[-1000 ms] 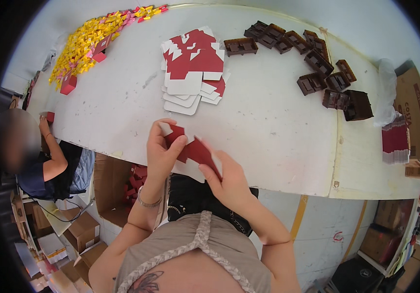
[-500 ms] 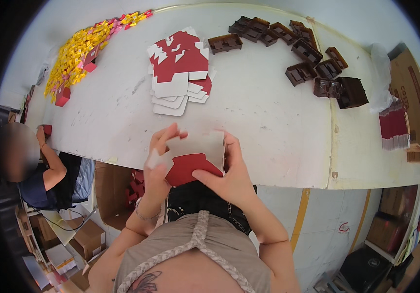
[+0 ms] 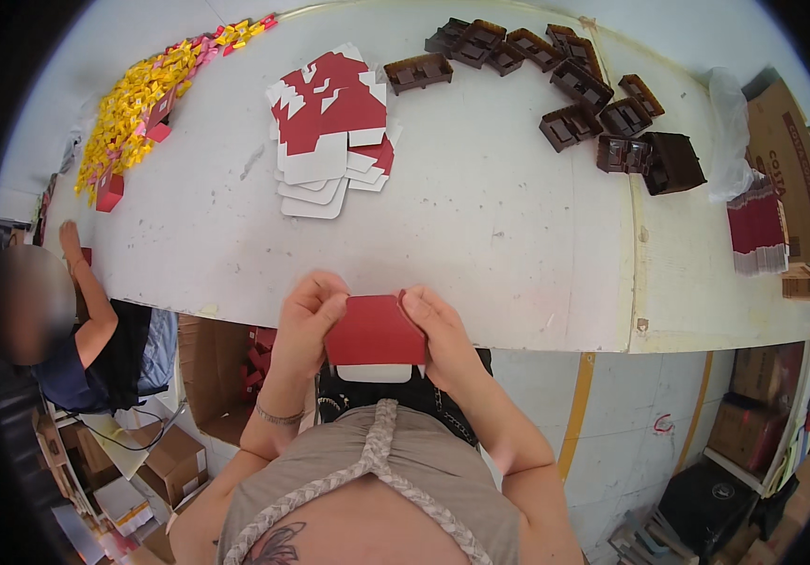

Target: The person folds red and white paper inserts into small brown cardboard boxes at a white table. The person repeatedly picks up a paper insert, folds it, places it into a box, and sets the box aside. A second person is visible across the table performing a similar task.

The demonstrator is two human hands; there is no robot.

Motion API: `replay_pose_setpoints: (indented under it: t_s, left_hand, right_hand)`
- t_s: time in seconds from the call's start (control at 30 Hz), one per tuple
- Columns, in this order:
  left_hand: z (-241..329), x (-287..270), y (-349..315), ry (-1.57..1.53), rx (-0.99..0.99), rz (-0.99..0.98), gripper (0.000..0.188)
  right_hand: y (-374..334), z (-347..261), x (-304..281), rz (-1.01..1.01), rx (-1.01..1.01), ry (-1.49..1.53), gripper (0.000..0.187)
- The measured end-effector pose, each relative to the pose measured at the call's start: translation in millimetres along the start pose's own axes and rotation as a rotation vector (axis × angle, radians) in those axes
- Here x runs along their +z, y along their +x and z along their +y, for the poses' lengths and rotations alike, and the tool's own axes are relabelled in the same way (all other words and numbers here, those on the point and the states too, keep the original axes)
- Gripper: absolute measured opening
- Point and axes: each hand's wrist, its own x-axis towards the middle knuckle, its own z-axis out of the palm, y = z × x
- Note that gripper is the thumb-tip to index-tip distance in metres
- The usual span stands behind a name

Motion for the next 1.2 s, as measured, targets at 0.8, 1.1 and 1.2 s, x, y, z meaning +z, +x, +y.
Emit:
replay_pose_setpoints:
  t_s: [0.8, 1.1, 1.2]
  left_hand:
    - [25.3, 18.7, -9.9, 0.486, 0.49, 0.074, 0.018]
    - [30.1, 10.2, 5.5, 0.933, 0.952, -0.059, 0.054]
    - [52.1, 3.4, 15.4, 0.723, 0.849, 0.287, 0.047]
  right_hand:
    - [-3.5, 24.2, -1.2, -0.268, -0.845, -0.927, 0.04]
    - [-1.4, -7.2, 17.0, -0.038, -0.997, -0.712, 0.047]
    - [-9.8, 3.4, 13.5, -0.236, -1.33, -0.773, 0.039]
